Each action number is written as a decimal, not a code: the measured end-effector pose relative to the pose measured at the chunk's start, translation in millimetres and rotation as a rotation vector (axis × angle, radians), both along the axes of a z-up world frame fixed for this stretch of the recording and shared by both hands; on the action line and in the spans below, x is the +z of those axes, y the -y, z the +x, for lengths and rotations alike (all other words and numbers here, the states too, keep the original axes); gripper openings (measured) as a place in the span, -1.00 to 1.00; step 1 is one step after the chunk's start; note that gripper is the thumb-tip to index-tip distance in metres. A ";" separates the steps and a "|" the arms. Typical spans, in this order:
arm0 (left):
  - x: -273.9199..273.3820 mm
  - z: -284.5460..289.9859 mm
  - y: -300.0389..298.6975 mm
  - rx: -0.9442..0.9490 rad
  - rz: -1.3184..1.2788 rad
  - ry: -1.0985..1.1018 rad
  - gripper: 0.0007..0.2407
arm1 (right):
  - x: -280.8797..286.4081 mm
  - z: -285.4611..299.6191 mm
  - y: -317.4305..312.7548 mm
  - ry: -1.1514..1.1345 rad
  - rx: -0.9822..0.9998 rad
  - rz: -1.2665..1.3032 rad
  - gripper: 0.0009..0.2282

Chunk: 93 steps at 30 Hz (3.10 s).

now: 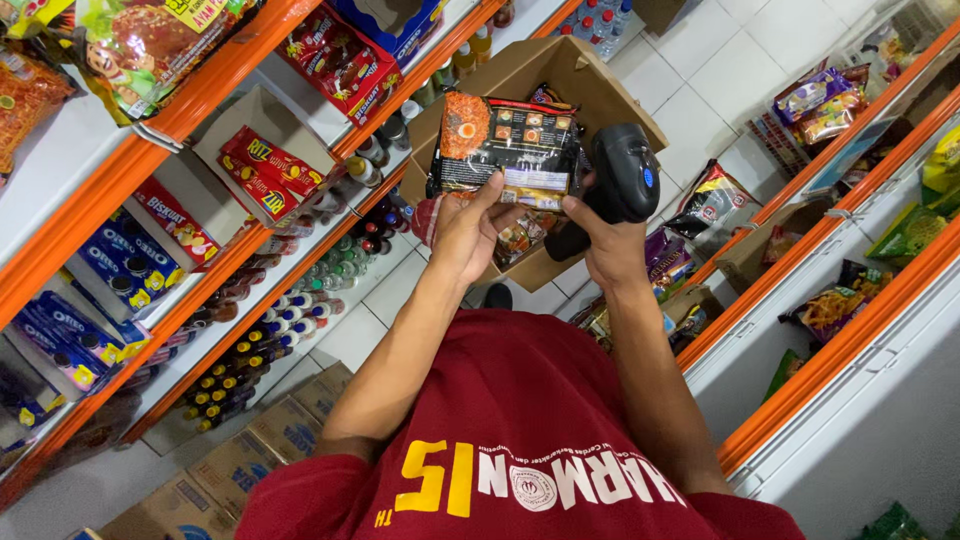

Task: The person restocks store shelves by picking up instant noodle packages from a cardboard box, scanning their barcodes with a handheld barcode scanner, and placing them onto the shelf.

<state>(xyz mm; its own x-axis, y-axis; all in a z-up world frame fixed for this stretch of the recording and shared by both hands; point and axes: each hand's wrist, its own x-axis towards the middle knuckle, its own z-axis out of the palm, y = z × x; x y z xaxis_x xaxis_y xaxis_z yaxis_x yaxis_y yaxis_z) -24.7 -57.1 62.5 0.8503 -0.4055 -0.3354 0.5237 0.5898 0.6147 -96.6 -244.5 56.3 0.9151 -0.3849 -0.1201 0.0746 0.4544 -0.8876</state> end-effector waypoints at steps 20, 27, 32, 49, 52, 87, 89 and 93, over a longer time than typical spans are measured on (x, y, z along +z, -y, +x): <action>-9.8 14.1 -16.6 0.188 0.027 0.098 -0.72 | 52.2 -14.5 -26.3 -0.193 0.396 -0.464 -0.85; -15.5 12.6 -29.1 0.194 0.010 0.080 -0.74 | 44.5 -15.0 -37.1 -0.184 0.390 -0.404 -0.83; -22.5 13.9 -35.6 0.239 0.029 0.065 -0.75 | 37.7 -13.9 -41.8 -0.165 0.401 -0.459 -0.79; -30.0 -2.0 -87.4 0.381 0.494 0.337 -0.74 | 27.4 7.9 -71.5 -0.141 0.378 -0.273 -0.76; 0.0 -9.7 -102.3 0.564 0.758 0.795 -0.57 | 27.4 20.3 -84.6 -0.129 0.354 -0.249 -0.68; 145.9 40.5 -361.2 0.657 1.894 1.046 -0.51 | 149.9 125.5 -371.5 0.611 0.303 -0.717 -0.61; 151.9 43.8 -366.5 0.648 1.900 1.029 -0.52 | 160.6 127.9 -375.4 0.646 0.331 -0.824 -0.66; 158.9 50.1 -385.7 0.594 1.775 1.013 -0.50 | 170.8 137.0 -386.4 0.653 0.446 -0.878 -0.73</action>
<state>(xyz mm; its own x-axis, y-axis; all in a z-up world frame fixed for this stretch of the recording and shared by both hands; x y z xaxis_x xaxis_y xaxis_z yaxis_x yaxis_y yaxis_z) 25.4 328.6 221.5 0.8130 0.0649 0.5787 -0.2471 -0.8614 0.4438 40.4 141.8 227.1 0.7794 0.2667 0.5669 0.6194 -0.1916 -0.7614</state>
